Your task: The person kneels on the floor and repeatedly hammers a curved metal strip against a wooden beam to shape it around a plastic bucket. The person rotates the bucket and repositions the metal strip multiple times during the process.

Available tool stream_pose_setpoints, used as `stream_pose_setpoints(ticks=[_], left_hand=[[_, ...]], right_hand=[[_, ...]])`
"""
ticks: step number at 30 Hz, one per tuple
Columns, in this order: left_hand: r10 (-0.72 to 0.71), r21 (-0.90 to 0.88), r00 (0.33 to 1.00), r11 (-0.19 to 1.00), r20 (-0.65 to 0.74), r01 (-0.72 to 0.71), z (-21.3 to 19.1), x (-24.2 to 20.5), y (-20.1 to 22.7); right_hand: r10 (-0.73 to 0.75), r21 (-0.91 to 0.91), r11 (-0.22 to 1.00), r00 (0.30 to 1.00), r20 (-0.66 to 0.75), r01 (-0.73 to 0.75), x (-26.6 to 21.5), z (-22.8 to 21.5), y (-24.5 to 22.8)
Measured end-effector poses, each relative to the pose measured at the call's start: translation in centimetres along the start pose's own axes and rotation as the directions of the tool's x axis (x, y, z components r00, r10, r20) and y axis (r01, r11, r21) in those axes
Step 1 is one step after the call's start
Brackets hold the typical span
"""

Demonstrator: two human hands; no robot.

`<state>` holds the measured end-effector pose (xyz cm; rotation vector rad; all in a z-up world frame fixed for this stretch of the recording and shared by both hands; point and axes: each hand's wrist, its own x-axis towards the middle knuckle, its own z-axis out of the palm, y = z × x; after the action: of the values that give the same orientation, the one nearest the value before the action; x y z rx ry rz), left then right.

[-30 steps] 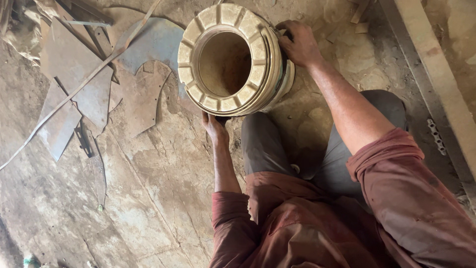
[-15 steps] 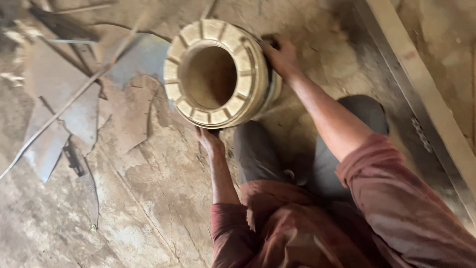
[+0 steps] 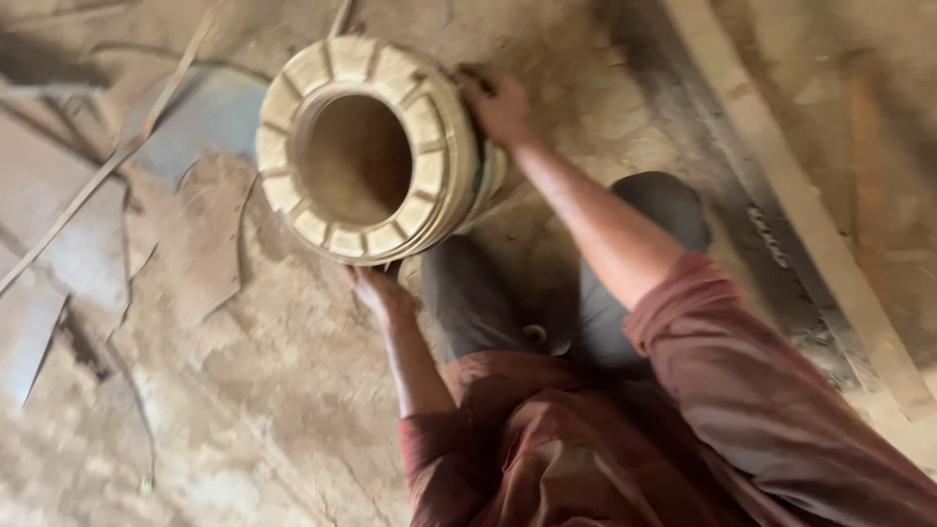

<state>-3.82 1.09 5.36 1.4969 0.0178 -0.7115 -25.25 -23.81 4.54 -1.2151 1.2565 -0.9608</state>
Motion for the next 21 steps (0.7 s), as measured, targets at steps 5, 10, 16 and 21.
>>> stream_pose_setpoints(ticks=[5,10,16,21], left_hand=[[-0.019,0.017,0.999,1.0,0.044,0.019,1.3,-0.8,1.4],[-0.007,0.041,1.0,0.999,-0.001,0.007,1.5,-0.9,1.1],[0.023,0.011,0.998,1.0,0.058,-0.023,1.2,-1.2,1.0],[0.064,0.038,0.996,0.997,0.065,-0.067,1.7,-1.2,1.9]], right_hand=[[0.071,-0.256,0.967,0.977,0.203,-0.017,0.3,-0.2,-1.2],[-0.176,-0.243,0.945,0.966,0.188,0.219,0.0,-0.7,-0.2],[-0.14,-0.002,0.99,0.973,0.182,0.143,0.9,-0.1,3.2],[-0.284,0.095,0.958,0.948,0.143,0.272,2.2,0.2,3.2]])
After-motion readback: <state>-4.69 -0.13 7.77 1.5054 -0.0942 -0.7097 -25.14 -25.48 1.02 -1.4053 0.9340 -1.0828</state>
